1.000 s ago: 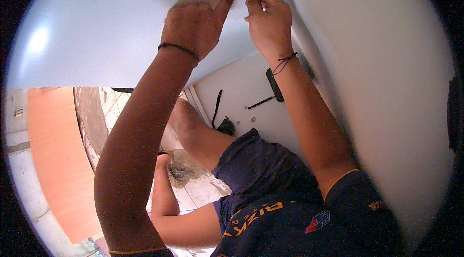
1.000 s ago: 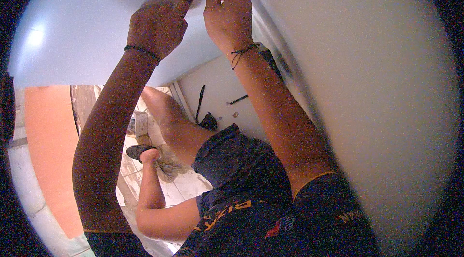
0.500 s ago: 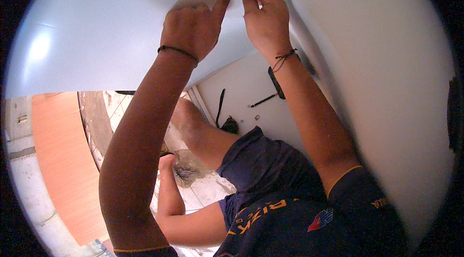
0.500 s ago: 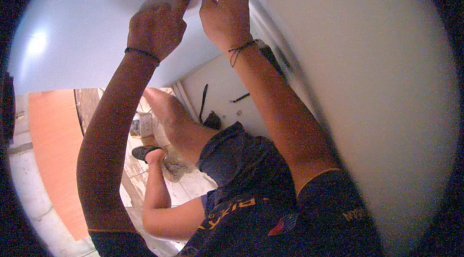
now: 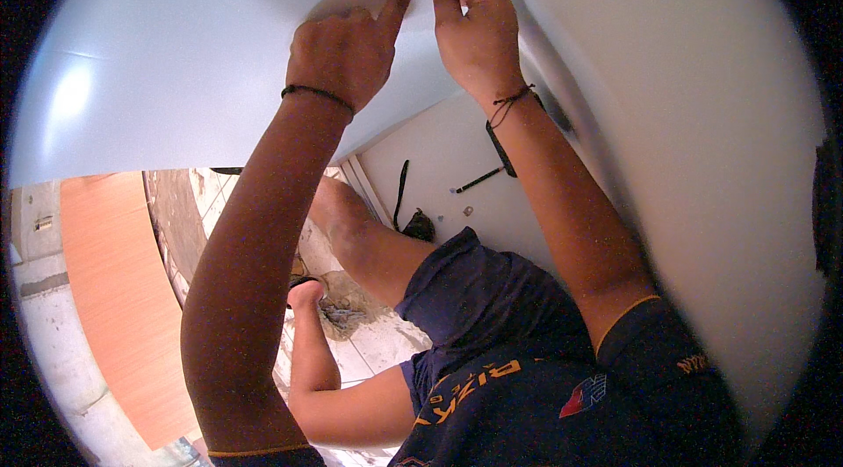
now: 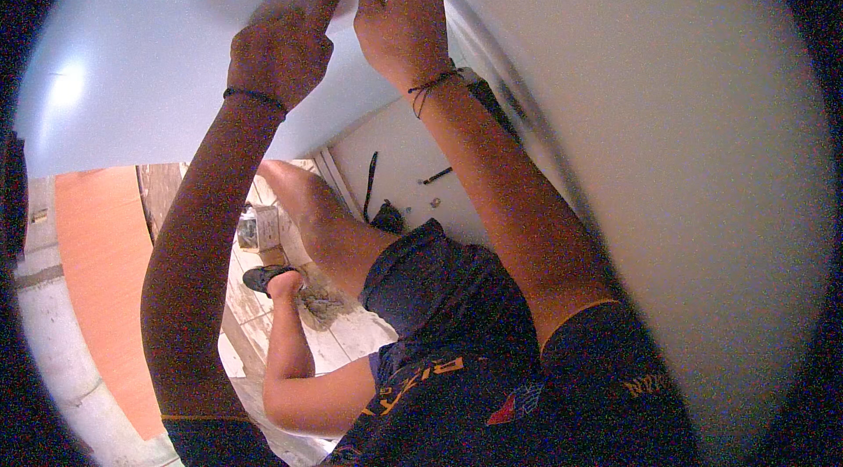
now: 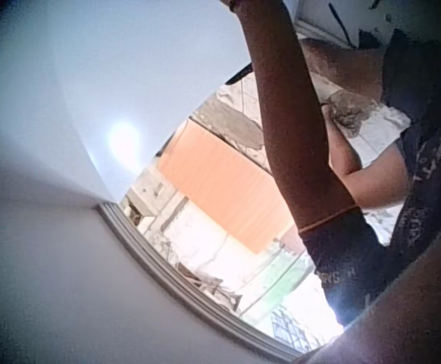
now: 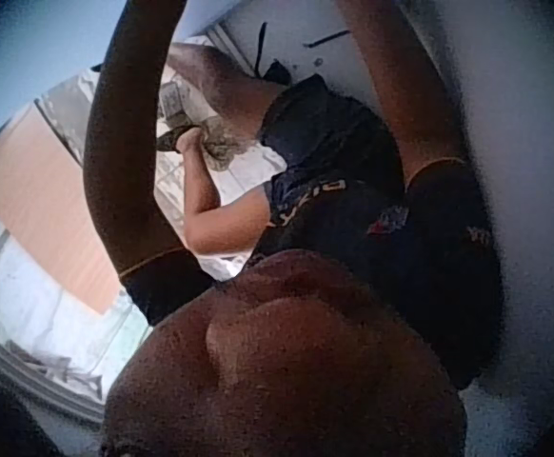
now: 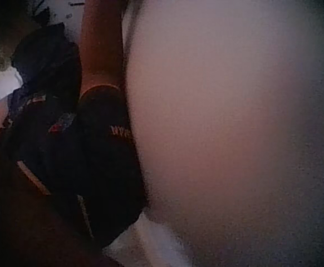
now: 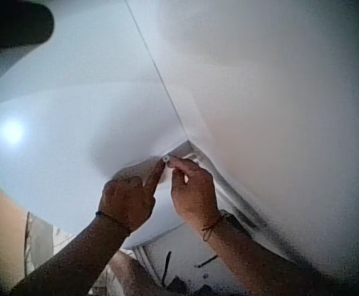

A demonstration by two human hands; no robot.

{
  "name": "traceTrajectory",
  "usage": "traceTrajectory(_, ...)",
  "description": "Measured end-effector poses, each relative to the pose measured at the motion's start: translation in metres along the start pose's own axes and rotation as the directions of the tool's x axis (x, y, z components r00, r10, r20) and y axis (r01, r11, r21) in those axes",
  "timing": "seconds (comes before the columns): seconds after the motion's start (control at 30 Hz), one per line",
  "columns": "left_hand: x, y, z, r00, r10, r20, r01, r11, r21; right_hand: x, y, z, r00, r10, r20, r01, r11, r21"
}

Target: The person measures the interior of a white cabinet with a tape measure, marks the surface with a pencil, and uses a power drill to secure metal brackets to the shelf.

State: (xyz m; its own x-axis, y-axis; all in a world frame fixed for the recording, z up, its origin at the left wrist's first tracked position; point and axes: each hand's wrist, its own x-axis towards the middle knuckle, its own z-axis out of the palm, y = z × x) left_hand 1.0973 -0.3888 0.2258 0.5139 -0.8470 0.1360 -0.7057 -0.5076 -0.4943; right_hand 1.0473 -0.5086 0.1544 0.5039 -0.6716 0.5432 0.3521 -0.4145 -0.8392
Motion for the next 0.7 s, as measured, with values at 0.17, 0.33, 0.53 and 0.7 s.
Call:
traceTrajectory(0.17, 0.002, 0.002, -0.001, 1.0, 0.0, 0.012, 0.0, 1.0, -0.007, 0.001, 0.0, -0.004, 1.0, -0.009, 0.017, 0.01, 0.999, -0.044)
traceTrajectory(0.33, 0.003, 0.005, -0.006, 0.995, -0.015, 0.101, 0.008, 0.997, 0.073, -0.001, 0.002, -0.004, 0.999, 0.043, 0.028, -0.041, 0.998, -0.052)
traceTrajectory(0.53, 0.001, 0.001, 0.0, 1.0, -0.006, 0.02, 0.006, 1.0, -0.023, -0.002, -0.002, -0.003, 0.999, 0.041, 0.028, -0.039, 0.997, -0.06)
traceTrajectory(0.7, 0.002, -0.002, 0.004, 1.0, 0.003, -0.01, -0.004, 0.998, -0.064, -0.001, -0.003, -0.003, 0.999, 0.027, 0.022, -0.026, 0.998, -0.051)
